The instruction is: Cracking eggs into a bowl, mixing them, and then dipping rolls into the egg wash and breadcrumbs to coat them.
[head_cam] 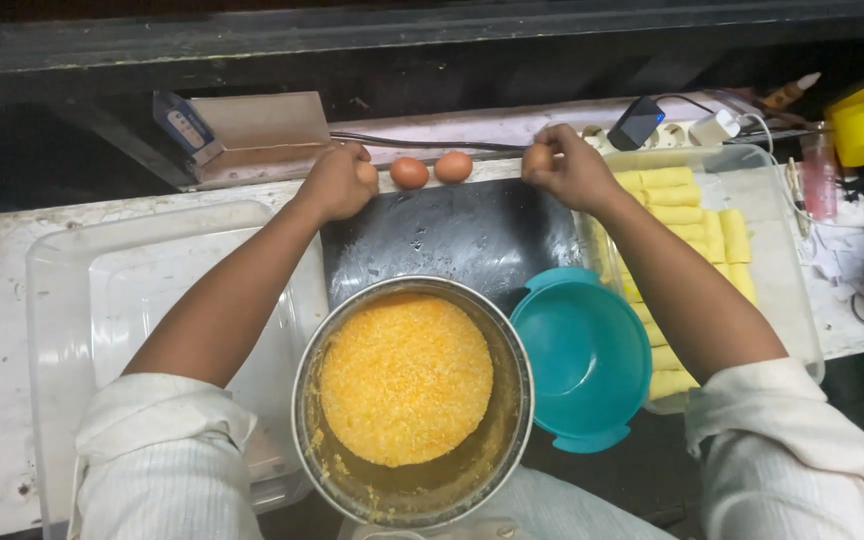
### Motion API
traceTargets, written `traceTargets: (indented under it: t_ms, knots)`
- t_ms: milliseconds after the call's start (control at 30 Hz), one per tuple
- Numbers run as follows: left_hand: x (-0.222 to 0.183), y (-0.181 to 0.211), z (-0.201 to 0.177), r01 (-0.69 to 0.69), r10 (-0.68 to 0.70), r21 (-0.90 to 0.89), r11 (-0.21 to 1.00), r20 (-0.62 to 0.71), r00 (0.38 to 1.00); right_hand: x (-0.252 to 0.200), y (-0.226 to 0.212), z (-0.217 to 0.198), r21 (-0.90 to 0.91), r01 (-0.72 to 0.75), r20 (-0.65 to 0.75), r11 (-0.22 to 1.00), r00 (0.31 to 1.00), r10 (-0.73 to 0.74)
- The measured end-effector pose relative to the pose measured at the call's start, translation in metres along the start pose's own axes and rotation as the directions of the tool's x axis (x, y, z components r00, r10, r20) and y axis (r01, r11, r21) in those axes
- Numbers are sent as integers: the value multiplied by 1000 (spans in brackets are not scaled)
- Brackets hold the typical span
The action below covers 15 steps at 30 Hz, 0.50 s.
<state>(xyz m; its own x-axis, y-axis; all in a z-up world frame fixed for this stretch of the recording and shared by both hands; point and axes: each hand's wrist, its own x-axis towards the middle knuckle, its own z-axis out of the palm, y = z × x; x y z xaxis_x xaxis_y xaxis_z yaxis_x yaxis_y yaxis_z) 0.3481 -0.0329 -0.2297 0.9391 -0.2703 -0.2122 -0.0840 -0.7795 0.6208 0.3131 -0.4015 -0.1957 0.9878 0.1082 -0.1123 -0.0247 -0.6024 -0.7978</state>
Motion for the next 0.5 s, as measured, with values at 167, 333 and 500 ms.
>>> traceTargets:
  t_ms: [167, 333, 500]
  knots:
    - [-7, 16, 2, -35, 37, 82, 996, -16, 999, 6, -12, 22, -474, 114, 17, 873, 993, -120]
    - [-22, 21, 0, -70, 73, 81, 994, -46, 996, 2, -21, 40, -487, 131, 12, 863, 990, -144]
    - [-27, 28, -3, -43, 50, 80, 996, -88, 995, -2, -21, 38, -471, 184, 21, 863, 980, -198]
